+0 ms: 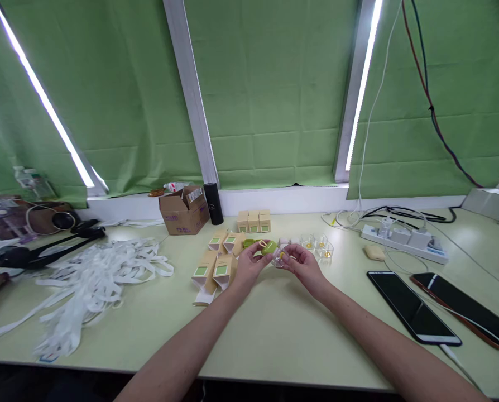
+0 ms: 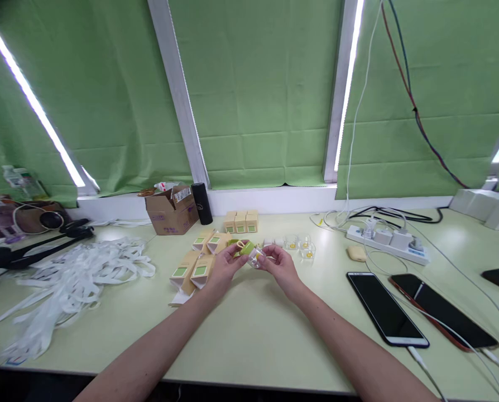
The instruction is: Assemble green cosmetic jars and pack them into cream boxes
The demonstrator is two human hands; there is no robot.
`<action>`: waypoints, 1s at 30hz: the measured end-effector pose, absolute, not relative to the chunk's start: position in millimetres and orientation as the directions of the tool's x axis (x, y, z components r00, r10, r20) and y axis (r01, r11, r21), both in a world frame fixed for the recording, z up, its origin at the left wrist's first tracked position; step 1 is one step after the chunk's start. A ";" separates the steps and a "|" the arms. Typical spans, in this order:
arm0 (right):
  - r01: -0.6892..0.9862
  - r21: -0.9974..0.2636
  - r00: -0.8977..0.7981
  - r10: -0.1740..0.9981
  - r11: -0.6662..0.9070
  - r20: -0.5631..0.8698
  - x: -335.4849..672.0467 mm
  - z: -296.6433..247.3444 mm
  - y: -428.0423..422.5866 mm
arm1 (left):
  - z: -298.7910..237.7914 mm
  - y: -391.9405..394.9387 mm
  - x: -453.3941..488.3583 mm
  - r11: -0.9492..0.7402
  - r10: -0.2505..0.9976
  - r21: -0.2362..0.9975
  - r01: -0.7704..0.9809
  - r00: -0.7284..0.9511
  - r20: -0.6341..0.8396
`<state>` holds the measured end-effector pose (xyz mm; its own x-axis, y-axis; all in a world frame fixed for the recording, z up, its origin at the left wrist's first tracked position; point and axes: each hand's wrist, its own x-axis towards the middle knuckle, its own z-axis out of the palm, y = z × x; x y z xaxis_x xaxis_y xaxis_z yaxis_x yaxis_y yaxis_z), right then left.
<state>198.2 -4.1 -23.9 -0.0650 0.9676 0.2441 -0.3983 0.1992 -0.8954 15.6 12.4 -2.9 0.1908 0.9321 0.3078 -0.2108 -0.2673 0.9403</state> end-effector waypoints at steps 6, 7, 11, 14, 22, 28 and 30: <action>-0.401 -0.894 -0.071 0.966 0.200 0.248 199.0 -27.5 -1.6 | -1.9 11.4 15.2 -0.258 0.934 0.942 -0.215 0.195 0.301; -0.401 -0.894 -0.073 0.966 0.200 0.249 199.0 -28.1 -1.3 | -2.6 12.0 14.9 -0.254 0.934 0.942 -0.219 0.198 0.298; -0.399 -0.894 -0.078 0.964 0.204 0.255 199.0 -29.5 -0.7 | -8.2 17.4 13.5 -0.241 0.930 0.939 -0.245 0.217 0.296; -0.408 -0.891 -0.089 0.963 0.199 0.256 199.1 -29.7 -0.9 | -11.7 21.5 13.1 -0.236 0.926 0.932 -0.276 0.228 0.302; -0.415 -0.889 -0.108 0.960 0.193 0.258 200.4 -30.4 -2.3 | -7.7 20.8 15.4 -0.216 0.933 0.931 -0.296 0.217 0.285; -0.435 -0.881 -0.115 0.960 0.184 0.257 199.5 -28.9 -4.0 | -5.5 19.2 16.7 -0.191 0.938 0.933 -0.306 0.223 0.265; -0.440 -0.880 -0.122 0.959 0.180 0.257 199.6 -28.0 -4.6 | -5.0 18.6 17.3 -0.184 0.938 0.935 -0.302 0.230 0.259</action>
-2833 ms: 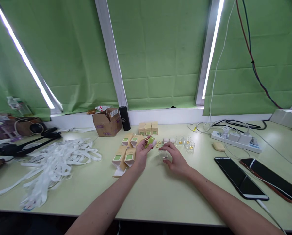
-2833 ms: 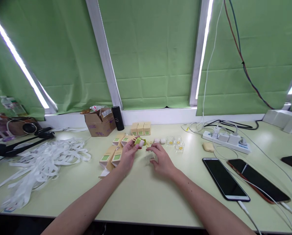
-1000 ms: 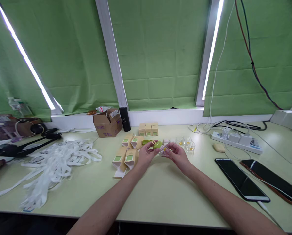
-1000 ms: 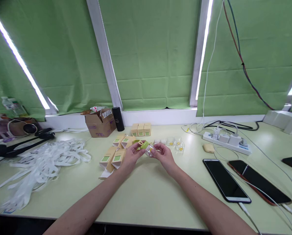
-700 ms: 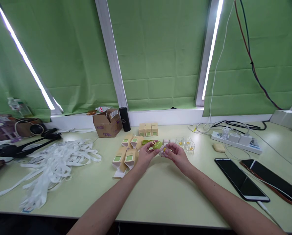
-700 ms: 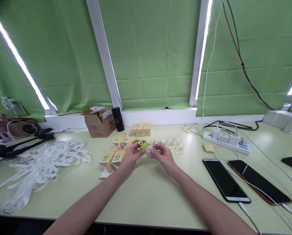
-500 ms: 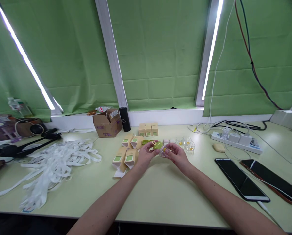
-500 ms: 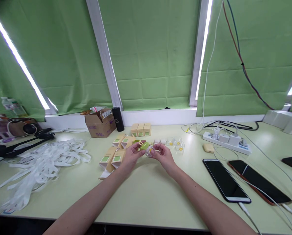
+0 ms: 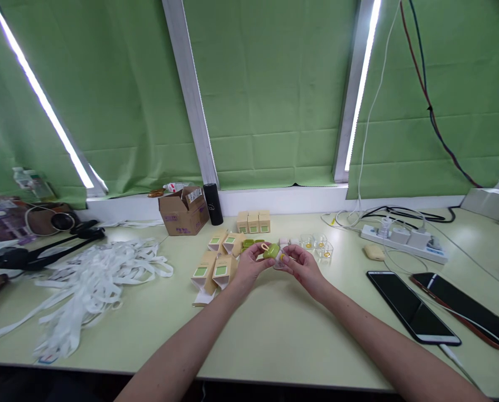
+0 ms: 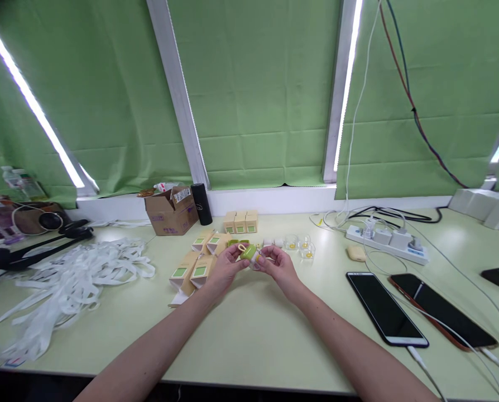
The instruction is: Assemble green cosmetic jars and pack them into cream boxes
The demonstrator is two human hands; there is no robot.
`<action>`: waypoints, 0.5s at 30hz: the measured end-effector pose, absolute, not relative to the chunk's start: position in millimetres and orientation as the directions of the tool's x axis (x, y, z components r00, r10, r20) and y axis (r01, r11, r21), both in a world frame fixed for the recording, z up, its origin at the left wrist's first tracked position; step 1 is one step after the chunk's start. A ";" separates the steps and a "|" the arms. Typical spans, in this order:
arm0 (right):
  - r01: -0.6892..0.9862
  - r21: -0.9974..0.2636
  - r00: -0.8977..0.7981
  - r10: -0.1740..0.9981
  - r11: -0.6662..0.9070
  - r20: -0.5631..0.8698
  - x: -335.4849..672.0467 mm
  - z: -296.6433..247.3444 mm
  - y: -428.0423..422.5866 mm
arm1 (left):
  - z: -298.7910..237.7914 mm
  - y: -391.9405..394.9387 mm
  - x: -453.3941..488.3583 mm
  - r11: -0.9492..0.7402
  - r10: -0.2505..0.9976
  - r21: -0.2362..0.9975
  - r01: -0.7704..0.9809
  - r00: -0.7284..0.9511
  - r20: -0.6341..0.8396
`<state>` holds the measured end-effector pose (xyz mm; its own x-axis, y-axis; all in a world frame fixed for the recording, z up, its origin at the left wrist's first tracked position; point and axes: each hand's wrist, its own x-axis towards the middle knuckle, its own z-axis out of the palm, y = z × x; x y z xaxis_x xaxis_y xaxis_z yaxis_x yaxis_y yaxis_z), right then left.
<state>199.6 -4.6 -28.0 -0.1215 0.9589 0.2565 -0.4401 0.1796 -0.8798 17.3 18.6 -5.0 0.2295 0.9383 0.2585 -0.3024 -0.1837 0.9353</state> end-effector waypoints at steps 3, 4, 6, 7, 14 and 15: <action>-0.444 -0.878 -0.126 0.957 0.180 0.260 199.8 -27.3 -4.9 | -4.6 17.7 18.1 -0.180 0.938 0.940 -0.290 0.236 0.252; -0.444 -0.878 -0.128 0.957 0.179 0.260 199.9 -27.3 -4.7 | -4.7 17.7 18.2 -0.181 0.939 0.940 -0.288 0.234 0.252; -0.450 -0.875 -0.130 0.957 0.178 0.261 200.0 -27.7 -4.0 | -5.0 17.9 18.0 -0.181 0.942 0.940 -0.288 0.224 0.250; -0.454 -0.873 -0.127 0.957 0.178 0.262 200.1 -28.1 -3.5 | -5.2 18.1 17.7 -0.181 0.943 0.941 -0.287 0.221 0.249; -0.483 -0.853 -0.046 0.967 0.198 0.250 201.1 -30.4 -0.3 | -2.1 12.9 16.9 -0.235 0.932 0.944 -0.231 0.220 0.286; -0.486 -0.851 -0.039 0.967 0.201 0.251 201.2 -30.3 -0.2 | -1.5 11.0 17.6 -0.253 0.929 0.943 -0.217 0.217 0.300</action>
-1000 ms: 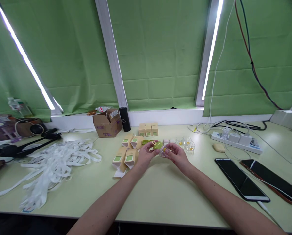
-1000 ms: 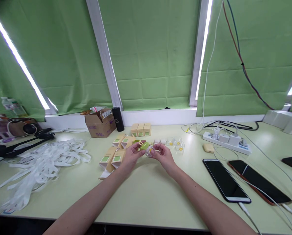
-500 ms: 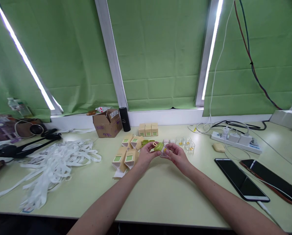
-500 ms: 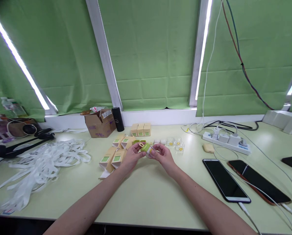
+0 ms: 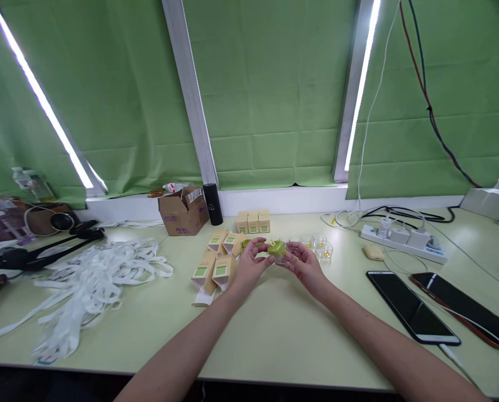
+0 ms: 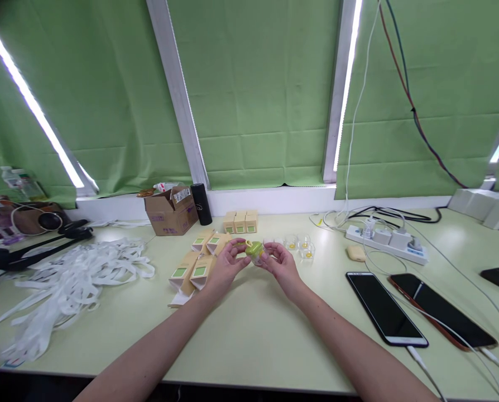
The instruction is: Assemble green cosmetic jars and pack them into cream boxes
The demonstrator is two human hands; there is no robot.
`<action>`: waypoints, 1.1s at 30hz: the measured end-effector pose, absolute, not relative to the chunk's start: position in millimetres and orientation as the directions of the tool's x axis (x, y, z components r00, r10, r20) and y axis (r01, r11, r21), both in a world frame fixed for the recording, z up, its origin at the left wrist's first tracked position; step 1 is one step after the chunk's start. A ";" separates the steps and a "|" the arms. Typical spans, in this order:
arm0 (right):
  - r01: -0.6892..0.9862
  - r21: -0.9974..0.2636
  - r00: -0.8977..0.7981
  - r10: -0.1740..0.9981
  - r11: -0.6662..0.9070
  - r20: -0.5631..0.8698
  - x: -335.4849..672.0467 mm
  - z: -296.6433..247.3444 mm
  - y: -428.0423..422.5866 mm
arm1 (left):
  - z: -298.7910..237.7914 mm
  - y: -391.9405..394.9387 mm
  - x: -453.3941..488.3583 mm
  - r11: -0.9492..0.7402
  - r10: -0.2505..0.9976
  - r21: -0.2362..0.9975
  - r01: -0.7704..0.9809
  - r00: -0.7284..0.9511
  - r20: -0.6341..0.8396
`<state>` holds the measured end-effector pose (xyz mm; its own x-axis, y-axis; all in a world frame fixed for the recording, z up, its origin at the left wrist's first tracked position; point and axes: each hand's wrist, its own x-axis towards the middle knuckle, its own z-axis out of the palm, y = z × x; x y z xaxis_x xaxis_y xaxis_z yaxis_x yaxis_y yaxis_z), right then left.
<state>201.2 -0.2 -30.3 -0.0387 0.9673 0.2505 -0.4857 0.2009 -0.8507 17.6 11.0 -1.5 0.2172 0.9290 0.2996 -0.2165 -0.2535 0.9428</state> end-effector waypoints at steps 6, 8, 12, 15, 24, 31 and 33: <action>-0.493 -0.843 -0.010 0.967 0.216 0.253 202.2 -29.3 -0.5 | -2.9 1.8 24.6 -0.392 0.906 0.918 -0.057 0.146 0.396; -0.480 -0.849 -0.014 0.965 0.222 0.260 202.6 -29.2 -0.8 | -5.3 0.5 26.4 -0.430 0.893 0.903 -0.010 0.138 0.428; -0.415 -0.879 -0.034 0.961 0.237 0.275 202.8 -29.2 -1.9 | -7.6 -0.9 27.6 -0.451 0.882 0.892 0.037 0.172 0.439; -0.367 -0.898 -0.040 0.960 0.244 0.278 202.1 -28.0 -3.9 | -5.3 -1.7 27.0 -0.402 0.902 0.916 0.003 0.174 0.395; -0.328 -0.887 -0.106 0.920 0.326 0.378 199.7 -24.1 -10.1 | 0.8 -1.3 24.4 -0.318 0.902 0.931 -0.180 0.243 0.356; -0.207 -0.906 -0.114 0.911 0.368 0.396 198.5 -24.8 -10.6 | 1.1 -1.4 23.5 -0.321 0.902 0.931 -0.172 0.243 0.356; -0.200 -0.909 -0.120 0.912 0.365 0.393 198.2 -23.9 -11.4 | -0.4 0.0 23.1 -0.334 0.899 0.928 -0.163 0.240 0.366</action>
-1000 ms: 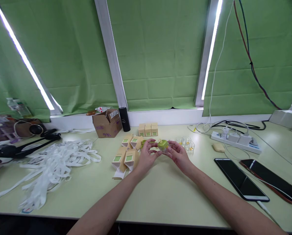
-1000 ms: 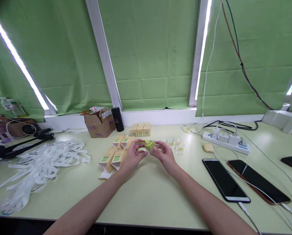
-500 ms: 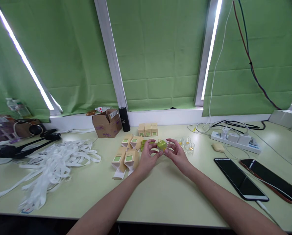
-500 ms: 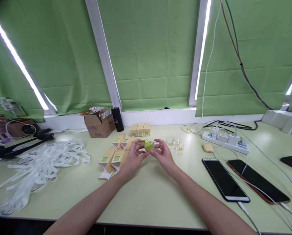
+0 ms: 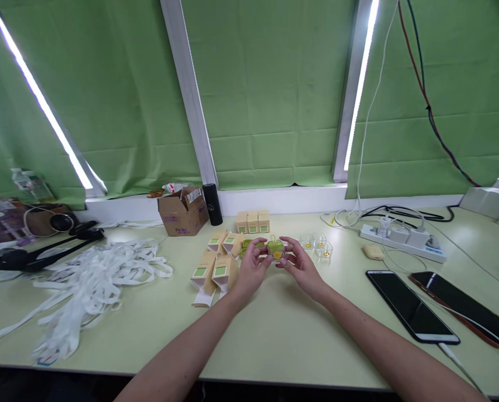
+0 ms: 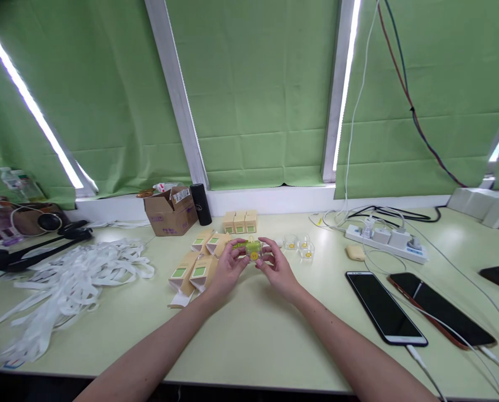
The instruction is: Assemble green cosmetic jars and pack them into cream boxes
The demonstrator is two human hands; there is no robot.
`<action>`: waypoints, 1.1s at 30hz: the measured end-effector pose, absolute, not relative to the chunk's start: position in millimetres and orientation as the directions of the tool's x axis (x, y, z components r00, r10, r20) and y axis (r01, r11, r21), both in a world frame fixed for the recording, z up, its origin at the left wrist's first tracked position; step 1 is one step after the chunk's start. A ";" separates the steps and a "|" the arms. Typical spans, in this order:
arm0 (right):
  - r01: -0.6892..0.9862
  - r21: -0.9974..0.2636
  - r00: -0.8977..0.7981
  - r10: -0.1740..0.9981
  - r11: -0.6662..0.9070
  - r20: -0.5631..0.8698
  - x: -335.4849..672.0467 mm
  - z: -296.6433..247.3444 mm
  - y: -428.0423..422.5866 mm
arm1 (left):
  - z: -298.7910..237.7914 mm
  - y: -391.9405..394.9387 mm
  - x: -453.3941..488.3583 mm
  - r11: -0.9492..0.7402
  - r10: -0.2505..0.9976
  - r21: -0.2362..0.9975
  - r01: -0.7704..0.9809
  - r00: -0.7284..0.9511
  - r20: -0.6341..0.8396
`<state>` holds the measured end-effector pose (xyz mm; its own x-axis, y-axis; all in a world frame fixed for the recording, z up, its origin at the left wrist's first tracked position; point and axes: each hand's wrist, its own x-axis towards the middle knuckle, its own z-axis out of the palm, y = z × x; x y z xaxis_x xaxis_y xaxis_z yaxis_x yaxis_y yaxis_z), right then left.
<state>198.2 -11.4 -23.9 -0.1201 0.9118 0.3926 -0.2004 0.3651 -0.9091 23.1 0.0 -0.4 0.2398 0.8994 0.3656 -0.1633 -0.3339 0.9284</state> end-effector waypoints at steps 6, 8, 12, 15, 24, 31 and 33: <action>-0.186 -0.911 -0.125 0.910 0.369 0.394 198.8 -24.9 -10.6 | -4.5 3.7 22.3 -0.358 0.896 0.923 -0.141 0.226 0.382; -0.184 -0.909 -0.127 0.908 0.373 0.399 199.1 -25.5 -10.3 | -5.2 4.3 22.1 -0.368 0.894 0.920 -0.135 0.222 0.390; -0.184 -0.911 -0.131 0.909 0.370 0.396 199.2 -24.9 -11.0 | -5.2 4.7 21.8 -0.372 0.893 0.920 -0.120 0.225 0.390; -0.196 -0.907 -0.132 0.907 0.372 0.400 198.9 -23.7 -11.3 | -4.3 4.5 22.1 -0.370 0.894 0.921 -0.125 0.221 0.389; -0.199 -0.903 -0.110 0.907 0.382 0.408 199.5 -29.0 -4.0 | -7.5 8.0 22.1 -0.360 0.897 0.925 -0.122 0.226 0.379; -0.165 -0.908 -0.134 0.903 0.385 0.408 198.0 -36.2 -2.3 | -7.0 7.2 21.4 -0.410 0.898 0.911 -0.046 0.152 0.412; -0.150 -0.909 -0.116 0.907 0.388 0.406 196.2 -38.6 -2.3 | -8.3 6.6 22.0 -0.430 0.894 0.903 0.001 0.142 0.426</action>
